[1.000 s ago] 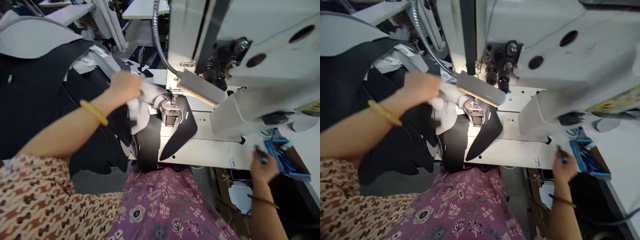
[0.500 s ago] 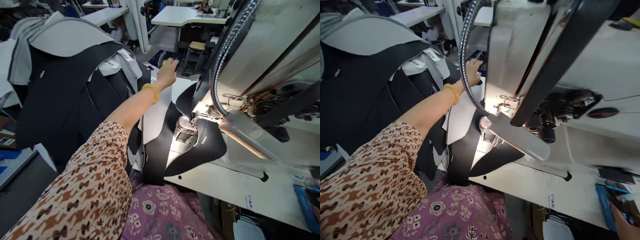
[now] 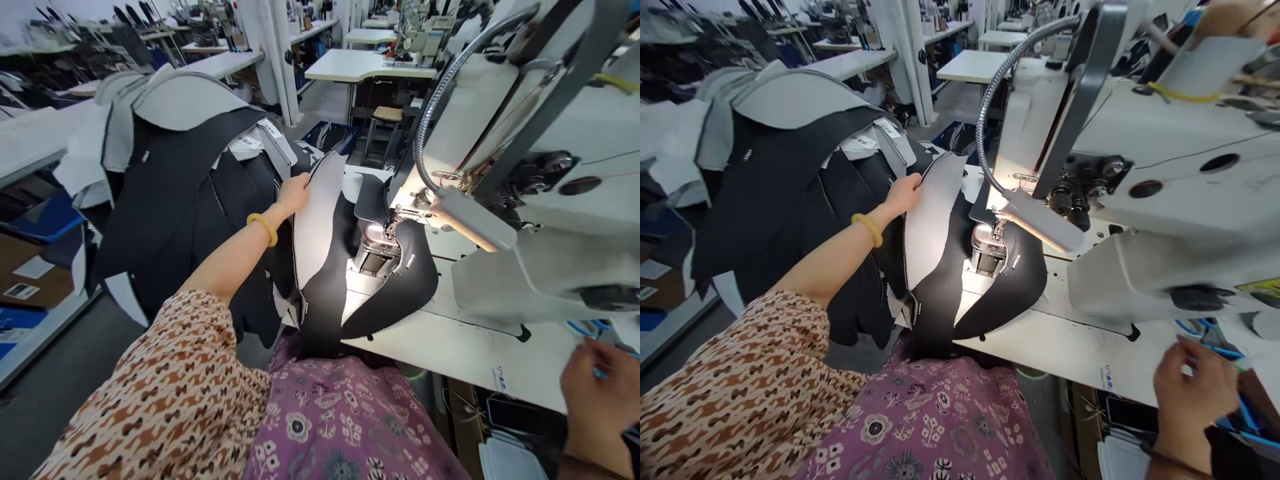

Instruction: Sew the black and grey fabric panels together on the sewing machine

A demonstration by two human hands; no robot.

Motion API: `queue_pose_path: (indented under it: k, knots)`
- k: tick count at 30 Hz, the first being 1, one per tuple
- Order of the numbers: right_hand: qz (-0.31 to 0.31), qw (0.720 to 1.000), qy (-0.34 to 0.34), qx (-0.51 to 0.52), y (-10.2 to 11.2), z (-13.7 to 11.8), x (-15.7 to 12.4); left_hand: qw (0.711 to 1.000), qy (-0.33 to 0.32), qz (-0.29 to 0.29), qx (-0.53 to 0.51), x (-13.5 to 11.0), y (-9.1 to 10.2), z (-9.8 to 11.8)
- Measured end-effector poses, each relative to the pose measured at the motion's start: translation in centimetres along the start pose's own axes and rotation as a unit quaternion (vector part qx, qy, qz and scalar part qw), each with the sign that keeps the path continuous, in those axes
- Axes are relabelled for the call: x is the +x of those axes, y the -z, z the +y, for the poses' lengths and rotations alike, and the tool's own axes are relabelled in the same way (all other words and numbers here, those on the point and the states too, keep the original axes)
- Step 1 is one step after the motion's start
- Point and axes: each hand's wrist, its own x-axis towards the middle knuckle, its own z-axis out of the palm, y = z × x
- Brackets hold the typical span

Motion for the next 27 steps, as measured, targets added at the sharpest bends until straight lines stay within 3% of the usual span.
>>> queue_pose_path:
  k: [2,4,5,7,9,11,12,13,14,15,16,19,21,22,25,27]
  knots:
    - [-0.023,0.994,0.006,0.108,0.6,-6.1,-1.9,0.994,-0.035,0.076,-0.075,-2.1,3.0,-0.7]
    - [-0.121,0.958,-0.011,0.258,1.1,-13.1,-4.0,0.973,-0.065,0.148,-0.165,-4.2,6.7,-1.5]
    - [-0.225,0.909,-0.016,0.350,1.2,-16.6,-5.0,0.961,-0.073,0.173,-0.201,-5.3,8.7,-1.8]
    - [-0.413,0.750,-0.048,0.515,1.4,-23.4,-6.6,0.948,-0.075,0.186,-0.247,-7.8,12.8,-2.0]
    - [-0.526,0.589,-0.090,0.607,1.8,-29.0,-7.4,0.948,-0.082,0.164,-0.260,-10.6,16.5,-1.6]
    - [-0.572,0.433,-0.134,0.684,2.4,-32.9,-7.7,0.955,-0.115,0.126,-0.243,-13.9,19.1,-0.8]
    - [-0.575,0.374,-0.148,0.713,2.9,-34.2,-7.8,0.959,-0.139,0.094,-0.229,-15.6,19.7,-0.4]
    - [-0.565,0.337,-0.164,0.735,3.3,-34.9,-7.9,0.961,-0.167,0.060,-0.214,-17.2,19.9,-0.2]
    - [-0.547,0.325,-0.184,0.750,3.8,-35.1,-8.1,0.961,-0.196,0.019,-0.196,-18.7,19.7,-0.1]
    - [-0.525,0.335,-0.208,0.755,4.1,-35.0,-8.3,0.959,-0.220,-0.016,-0.176,-20.0,19.0,-0.3]
    - [-0.498,0.364,-0.241,0.749,4.4,-34.5,-8.7,0.958,-0.239,-0.046,-0.154,-21.1,17.9,-0.5]
    - [-0.409,0.504,-0.331,0.685,4.6,-32.4,-10.2,0.961,-0.225,-0.117,-0.110,-23.4,13.0,-1.3]
    - [-0.369,0.604,-0.323,0.627,4.2,-31.3,-11.3,0.970,-0.207,-0.072,-0.100,-24.4,9.2,-0.8]
    - [-0.359,0.647,-0.292,0.606,3.9,-30.9,-11.7,0.968,-0.227,-0.040,-0.095,-24.9,7.5,-0.2]
    - [-0.329,0.740,-0.115,0.576,2.9,-30.3,-12.5,0.935,-0.339,-0.054,-0.086,-25.8,3.3,2.4]
    - [-0.293,0.782,0.036,0.549,2.2,-30.0,-12.4,0.940,-0.329,-0.012,-0.089,-25.6,1.6,3.8]
